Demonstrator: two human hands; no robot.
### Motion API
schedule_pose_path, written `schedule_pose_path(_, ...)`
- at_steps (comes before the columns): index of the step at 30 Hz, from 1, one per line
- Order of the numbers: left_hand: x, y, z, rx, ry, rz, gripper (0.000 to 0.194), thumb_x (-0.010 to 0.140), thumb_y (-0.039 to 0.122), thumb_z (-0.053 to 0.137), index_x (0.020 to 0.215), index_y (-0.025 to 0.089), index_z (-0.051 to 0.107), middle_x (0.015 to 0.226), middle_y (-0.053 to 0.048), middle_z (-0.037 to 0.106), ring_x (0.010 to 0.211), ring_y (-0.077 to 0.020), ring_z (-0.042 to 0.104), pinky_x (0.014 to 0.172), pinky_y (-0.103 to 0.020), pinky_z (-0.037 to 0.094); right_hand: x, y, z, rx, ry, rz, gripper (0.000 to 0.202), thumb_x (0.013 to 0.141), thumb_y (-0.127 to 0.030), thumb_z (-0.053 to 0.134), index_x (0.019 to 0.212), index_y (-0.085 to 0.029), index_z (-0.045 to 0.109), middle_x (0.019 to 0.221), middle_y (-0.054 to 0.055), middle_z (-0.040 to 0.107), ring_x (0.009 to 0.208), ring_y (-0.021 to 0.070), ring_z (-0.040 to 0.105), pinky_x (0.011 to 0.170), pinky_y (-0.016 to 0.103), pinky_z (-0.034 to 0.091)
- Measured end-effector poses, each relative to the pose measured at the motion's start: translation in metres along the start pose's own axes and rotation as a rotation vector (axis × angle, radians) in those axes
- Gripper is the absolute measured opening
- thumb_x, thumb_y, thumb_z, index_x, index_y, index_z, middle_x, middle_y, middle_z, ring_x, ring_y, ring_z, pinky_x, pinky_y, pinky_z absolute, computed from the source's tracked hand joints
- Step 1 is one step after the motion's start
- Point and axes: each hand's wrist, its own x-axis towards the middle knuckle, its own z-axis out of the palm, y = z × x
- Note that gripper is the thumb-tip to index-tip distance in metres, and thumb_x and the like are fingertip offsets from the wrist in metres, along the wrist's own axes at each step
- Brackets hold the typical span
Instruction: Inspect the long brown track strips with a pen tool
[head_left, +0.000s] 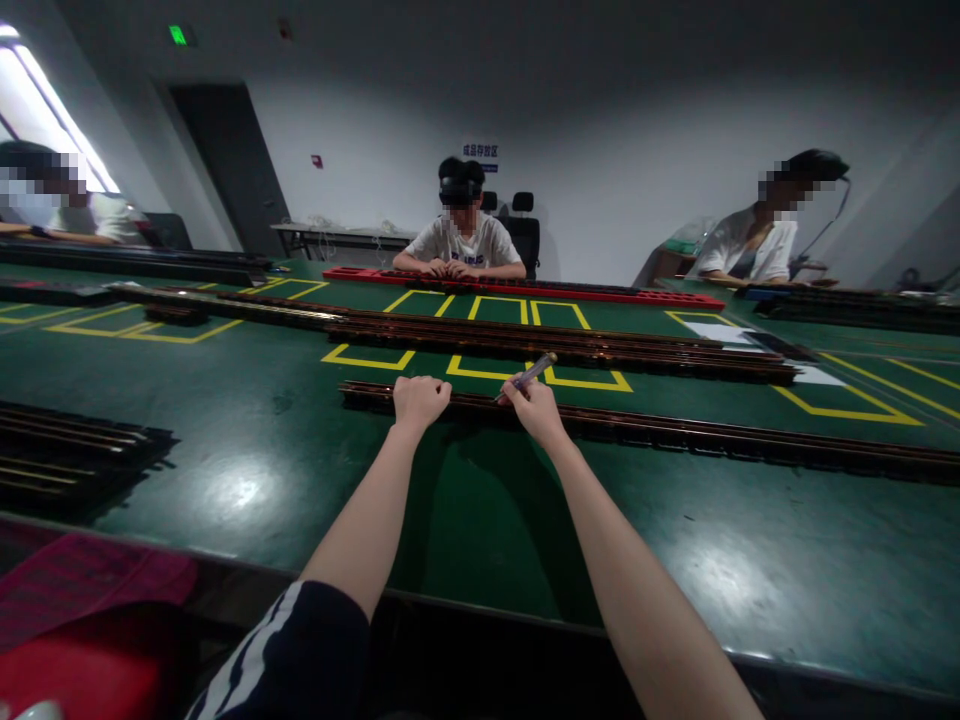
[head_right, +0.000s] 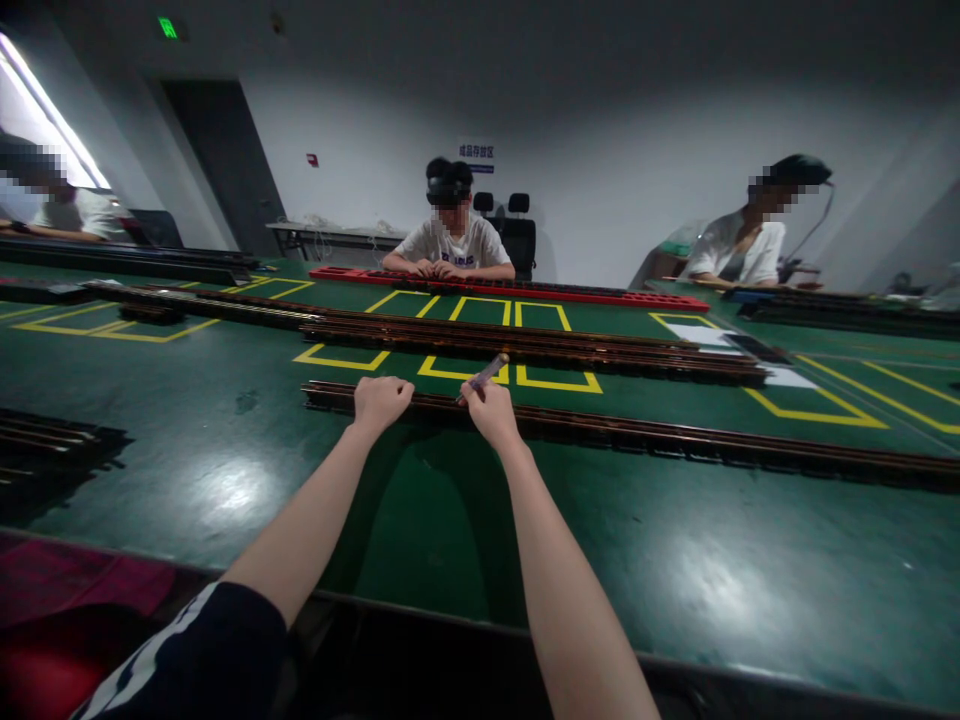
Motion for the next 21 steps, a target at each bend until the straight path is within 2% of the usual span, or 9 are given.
schedule_pose_path(6, -0.006, 0.021, 0.002, -0.014, 0.035, 0.052, 0.044, 0.091, 0.029, 0.03, 0.073, 0.014, 0.068, 0.08, -0.012, 0.072, 0.07, -0.0199, 0.063, 0.088, -0.041, 0.039, 0.002, 0.001, -0.004, 0.007, 0.035, 0.005, 0.018, 0.084, -0.031, 0.055, 0.073, -0.019, 0.061, 0.069, 0.007, 0.065, 0.071, 0.0256, 0.066, 0.077, 0.045, 0.053)
schedule_pose_path(11, -0.009, 0.04, 0.008, -0.04, 0.06, 0.164, 0.044, 0.093, 0.028, 0.028, 0.083, 0.014, 0.069, 0.093, -0.012, 0.072, 0.082, -0.0217, 0.065, 0.086, -0.04, 0.038, 0.002, 0.003, -0.007, 0.004, 0.086, -0.007, 0.021, 0.083, -0.035, 0.053, 0.07, -0.02, 0.06, 0.065, 0.006, 0.065, 0.066, 0.0243, 0.065, 0.072, 0.043, 0.053)
schedule_pose_path(15, -0.01, 0.043, 0.01, -0.052, 0.014, 0.176, 0.048, 0.095, 0.028, 0.025, 0.078, 0.015, 0.068, 0.089, -0.012, 0.072, 0.081, -0.0215, 0.064, 0.079, -0.038, 0.04, 0.003, 0.006, -0.012, -0.027, 0.137, -0.021, 0.028, 0.082, -0.043, 0.053, 0.067, -0.02, 0.06, 0.064, 0.005, 0.065, 0.065, 0.0237, 0.064, 0.069, 0.041, 0.053)
schedule_pose_path(21, -0.01, 0.043, 0.006, -0.05, -0.03, 0.175, 0.048, 0.095, 0.028, 0.025, 0.078, 0.015, 0.068, 0.086, -0.011, 0.071, 0.077, -0.0209, 0.063, 0.075, -0.036, 0.041, 0.006, 0.012, -0.013, -0.028, 0.093, -0.044, 0.031, 0.082, -0.046, 0.053, 0.068, -0.02, 0.061, 0.066, 0.005, 0.066, 0.065, 0.0231, 0.064, 0.069, 0.04, 0.053)
